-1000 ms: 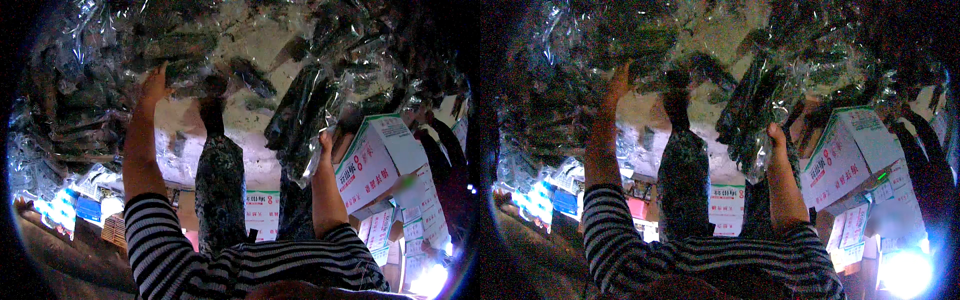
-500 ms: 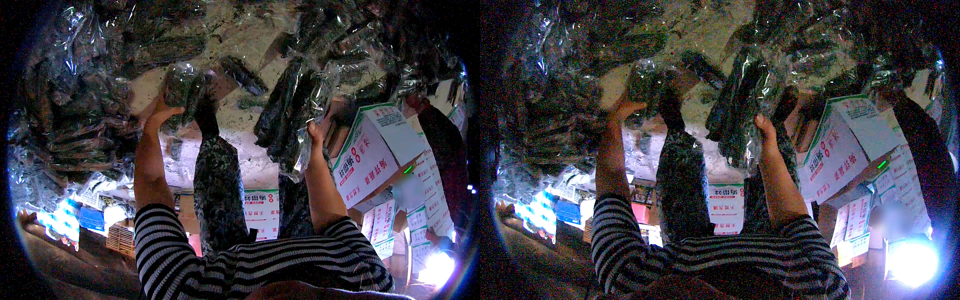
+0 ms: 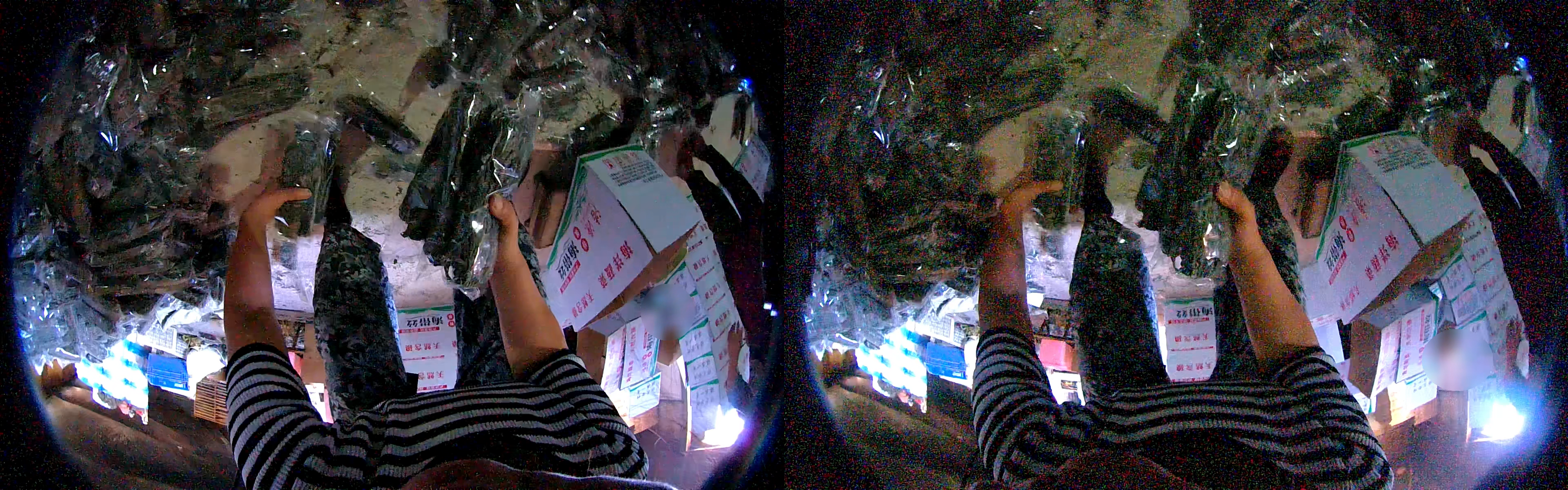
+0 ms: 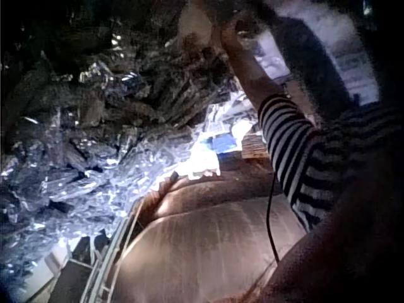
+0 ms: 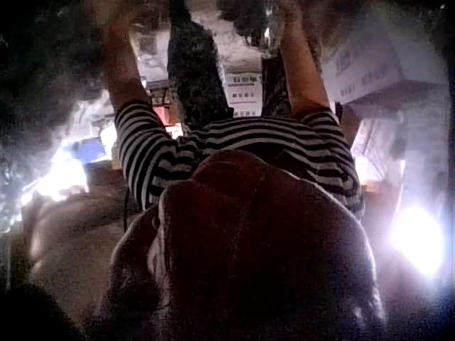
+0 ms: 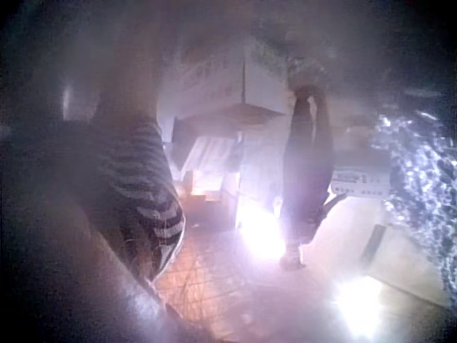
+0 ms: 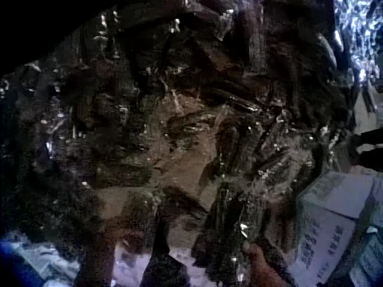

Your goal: The person picks up plastic-wrapped bags of seaweed from a pile on the floor and places them into cardboard boxes, then stacks the filled boxes and places small paper slips on them by hand.

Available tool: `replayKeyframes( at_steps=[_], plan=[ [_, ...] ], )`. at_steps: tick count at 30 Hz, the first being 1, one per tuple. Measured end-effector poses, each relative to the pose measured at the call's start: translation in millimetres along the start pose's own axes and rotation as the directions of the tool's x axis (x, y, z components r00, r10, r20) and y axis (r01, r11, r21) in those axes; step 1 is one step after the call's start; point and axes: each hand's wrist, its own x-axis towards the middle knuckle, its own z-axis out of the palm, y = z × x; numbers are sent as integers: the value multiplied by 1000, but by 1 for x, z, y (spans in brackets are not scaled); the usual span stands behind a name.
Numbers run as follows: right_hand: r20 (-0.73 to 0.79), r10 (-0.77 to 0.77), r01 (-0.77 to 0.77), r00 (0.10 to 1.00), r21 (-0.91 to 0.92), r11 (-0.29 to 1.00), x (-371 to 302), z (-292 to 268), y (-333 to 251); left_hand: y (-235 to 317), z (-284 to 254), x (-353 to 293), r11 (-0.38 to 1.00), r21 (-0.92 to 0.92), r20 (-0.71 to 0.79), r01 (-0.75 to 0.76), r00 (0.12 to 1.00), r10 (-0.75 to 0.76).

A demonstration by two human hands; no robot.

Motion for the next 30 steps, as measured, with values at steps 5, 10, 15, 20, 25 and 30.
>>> replayKeyframes(
  at_steps=[5, 10, 15, 20, 25, 30],
  plan=[
    [3, -9, 8, 1000, 28, 1000, -11, -1, -9, -7, 32, 7, 942, -299, 88, 154, 987, -133],
    [23, -1, -2, 1000, 110, 994, -9, -17, -4, -85, 65, 51, 844, 506, 45, -175, 983, 177],
    [47, -27, 25, 999, 48, 999, -11, -30, -14, 9, 84, 11, 875, 482, 106, -51, 994, -1],
    [10, -202, 202, 979, -111, 973, -13, -46, -6, 17, 81, -65, 985, 149, -210, -88, 970, 119],
    [105, -203, 228, 974, -428, 875, -51, -26, 28, 139, 141, -149, 984, 110, -121, -139, 981, 152],
    [223, -457, 487, 861, -102, 868, -162, -19, -76, 248, 228, -196, 955, 82, 14, -285, 958, 285]
  ],
)
